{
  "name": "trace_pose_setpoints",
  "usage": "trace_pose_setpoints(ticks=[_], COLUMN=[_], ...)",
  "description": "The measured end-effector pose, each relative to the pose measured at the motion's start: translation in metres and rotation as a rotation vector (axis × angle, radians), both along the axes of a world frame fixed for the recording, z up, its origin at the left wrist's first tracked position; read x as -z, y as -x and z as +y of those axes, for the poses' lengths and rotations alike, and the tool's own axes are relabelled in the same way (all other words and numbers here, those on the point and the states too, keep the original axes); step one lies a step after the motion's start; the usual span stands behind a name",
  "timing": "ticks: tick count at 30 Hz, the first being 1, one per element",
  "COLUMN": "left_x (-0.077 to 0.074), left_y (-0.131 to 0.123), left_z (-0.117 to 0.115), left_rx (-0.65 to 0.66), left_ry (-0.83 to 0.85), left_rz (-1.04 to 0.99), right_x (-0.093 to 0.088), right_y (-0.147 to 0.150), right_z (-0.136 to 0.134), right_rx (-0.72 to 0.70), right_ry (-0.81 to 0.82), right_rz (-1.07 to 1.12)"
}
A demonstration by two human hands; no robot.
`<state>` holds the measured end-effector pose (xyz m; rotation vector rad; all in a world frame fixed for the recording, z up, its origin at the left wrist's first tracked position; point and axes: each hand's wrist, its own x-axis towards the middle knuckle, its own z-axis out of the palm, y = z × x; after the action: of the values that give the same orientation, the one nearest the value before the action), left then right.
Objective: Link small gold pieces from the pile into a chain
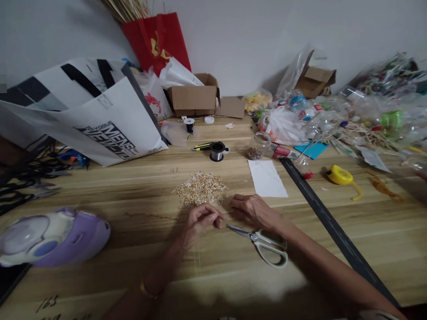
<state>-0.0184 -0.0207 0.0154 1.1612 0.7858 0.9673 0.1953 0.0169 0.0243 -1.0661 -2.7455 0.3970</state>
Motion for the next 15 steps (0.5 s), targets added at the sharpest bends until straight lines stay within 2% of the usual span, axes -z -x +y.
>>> trace_pose_setpoints(ticks=[6,15], left_x=[0.002,0.005], left_y=[0.000,-0.001], left_z=[0.002,0.003], left_rx=[-0.039,-0.100], left_ry=[0.050,0.062], left_rz=[0.035,0.040], right_x=[0.003,-0.006], right_y=[-0.007,-0.012], right_z=[0.004,0.007], right_rx=[0.061,0.157], right_ry=[0.027,0.077], right_rz=[-0.001,-0.088])
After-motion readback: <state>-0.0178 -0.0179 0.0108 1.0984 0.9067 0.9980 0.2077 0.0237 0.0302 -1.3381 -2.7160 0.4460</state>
